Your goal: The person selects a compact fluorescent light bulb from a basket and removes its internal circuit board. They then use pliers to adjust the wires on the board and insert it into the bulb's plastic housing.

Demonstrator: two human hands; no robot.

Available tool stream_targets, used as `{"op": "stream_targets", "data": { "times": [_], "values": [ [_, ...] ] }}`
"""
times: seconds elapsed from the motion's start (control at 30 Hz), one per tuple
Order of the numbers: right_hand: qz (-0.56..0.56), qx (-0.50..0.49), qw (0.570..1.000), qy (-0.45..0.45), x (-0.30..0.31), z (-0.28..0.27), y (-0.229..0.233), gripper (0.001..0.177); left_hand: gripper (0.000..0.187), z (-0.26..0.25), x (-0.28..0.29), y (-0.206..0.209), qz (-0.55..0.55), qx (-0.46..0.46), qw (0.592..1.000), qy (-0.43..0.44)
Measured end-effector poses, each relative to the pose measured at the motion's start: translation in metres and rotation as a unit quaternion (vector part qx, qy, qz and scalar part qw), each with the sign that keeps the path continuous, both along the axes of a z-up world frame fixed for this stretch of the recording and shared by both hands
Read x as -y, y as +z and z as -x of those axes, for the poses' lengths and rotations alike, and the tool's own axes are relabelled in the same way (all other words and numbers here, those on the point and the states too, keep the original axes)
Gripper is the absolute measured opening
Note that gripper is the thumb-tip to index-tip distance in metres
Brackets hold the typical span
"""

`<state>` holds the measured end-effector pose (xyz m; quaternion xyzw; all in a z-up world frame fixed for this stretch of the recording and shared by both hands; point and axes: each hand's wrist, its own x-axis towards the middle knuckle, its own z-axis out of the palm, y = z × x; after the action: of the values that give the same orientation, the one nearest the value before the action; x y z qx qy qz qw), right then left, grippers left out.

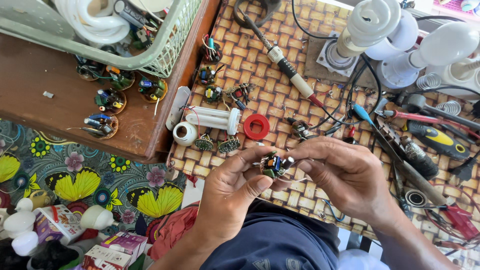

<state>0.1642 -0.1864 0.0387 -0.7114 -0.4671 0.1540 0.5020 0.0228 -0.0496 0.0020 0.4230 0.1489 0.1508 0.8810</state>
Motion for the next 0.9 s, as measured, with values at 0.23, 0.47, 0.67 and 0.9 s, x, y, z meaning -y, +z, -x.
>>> {"op": "stream_targets", "data": {
  "times": [0.23, 0.47, 0.67, 0.9],
  "values": [
    [0.016, -0.183, 0.982, -0.054, 0.007, 0.006, -0.002, 0.020, 0.045, 0.001, 0.000, -0.012, 0.131, 0.001, 0.991, -0.012],
    [0.008, -0.200, 0.977, -0.068, 0.012, 0.009, -0.001, 0.016, 0.047, 0.000, -0.004, -0.005, 0.217, -0.011, 0.973, -0.075],
    [0.016, -0.146, 0.988, -0.044, 0.015, 0.008, 0.005, 0.017, 0.044, -0.002, -0.002, 0.000, 0.251, -0.023, 0.964, -0.087],
    [0.018, -0.126, 0.991, -0.040, 0.019, 0.008, 0.001, 0.017, 0.047, -0.005, 0.001, 0.002, 0.260, -0.027, 0.961, -0.091]
  ]
}}
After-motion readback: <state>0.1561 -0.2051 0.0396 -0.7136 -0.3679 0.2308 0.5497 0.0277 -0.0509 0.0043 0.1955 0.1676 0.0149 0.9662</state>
